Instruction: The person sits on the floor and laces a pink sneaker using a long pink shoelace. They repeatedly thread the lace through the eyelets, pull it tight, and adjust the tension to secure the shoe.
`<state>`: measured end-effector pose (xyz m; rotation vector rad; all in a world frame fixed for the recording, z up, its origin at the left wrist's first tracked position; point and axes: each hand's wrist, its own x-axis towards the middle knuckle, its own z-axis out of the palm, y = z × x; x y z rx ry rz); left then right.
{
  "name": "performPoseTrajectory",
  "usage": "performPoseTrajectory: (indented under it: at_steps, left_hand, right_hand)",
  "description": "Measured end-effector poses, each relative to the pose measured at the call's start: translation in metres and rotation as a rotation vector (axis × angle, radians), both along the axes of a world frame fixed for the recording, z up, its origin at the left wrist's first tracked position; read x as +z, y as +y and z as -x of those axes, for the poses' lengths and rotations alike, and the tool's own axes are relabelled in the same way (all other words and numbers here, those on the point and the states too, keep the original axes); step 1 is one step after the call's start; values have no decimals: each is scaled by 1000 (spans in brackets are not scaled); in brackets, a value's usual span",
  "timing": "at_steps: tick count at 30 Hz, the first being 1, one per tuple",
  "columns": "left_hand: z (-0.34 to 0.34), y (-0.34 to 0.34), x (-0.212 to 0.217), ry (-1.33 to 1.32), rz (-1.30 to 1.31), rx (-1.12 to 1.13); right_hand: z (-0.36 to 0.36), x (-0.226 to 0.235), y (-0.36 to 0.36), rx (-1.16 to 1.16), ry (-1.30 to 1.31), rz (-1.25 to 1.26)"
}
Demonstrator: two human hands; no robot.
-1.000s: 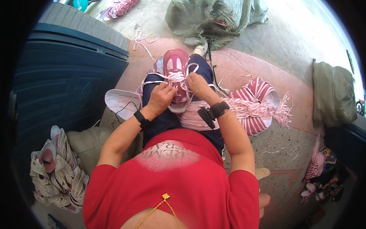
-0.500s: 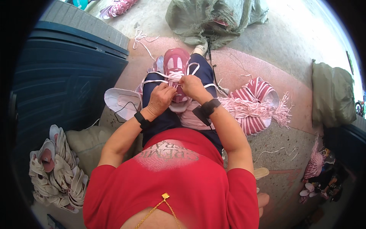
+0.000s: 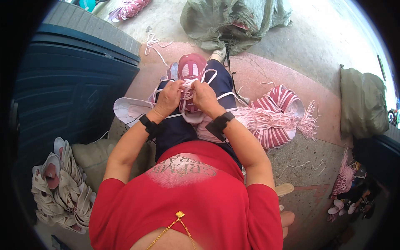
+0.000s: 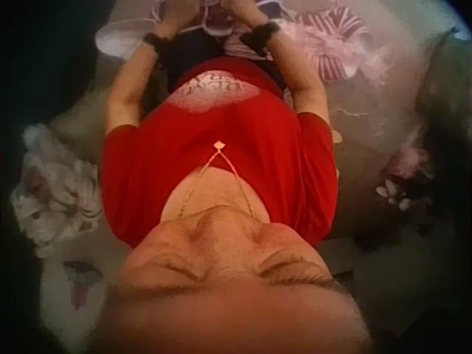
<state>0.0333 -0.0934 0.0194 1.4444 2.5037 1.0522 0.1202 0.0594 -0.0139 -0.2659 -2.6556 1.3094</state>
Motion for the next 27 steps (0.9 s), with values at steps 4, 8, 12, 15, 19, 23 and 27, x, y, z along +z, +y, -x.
performPoseTrajectory:
  at_steps: [4, 8, 12, 15, 19, 23, 27]
  left_hand:
    - [6, 13, -7, 15, 88, -119]
    - [7, 22, -5, 121, 171, -193]
    - [23, 3, 9, 308, 299, -200]
    - [53, -45, 33, 427, 457, -62]
    - [87, -119, 68, 455, 464, 183]
    - [92, -150, 78, 536, 413, 375]
    - [96, -165, 81, 735, 351, 578]
  right_hand:
    - [1, 2, -3, -51, -46, 33]
    - [2, 6, 3, -56, -114, 57]
    - [4, 10, 22, -40, 61, -206]
    - [9, 13, 33, 42, 121, -369]
    - [20, 16, 39, 295, 198, -535]
    - [25, 18, 40, 398, 126, -839]
    - [25, 15, 36, 235, 55, -967]
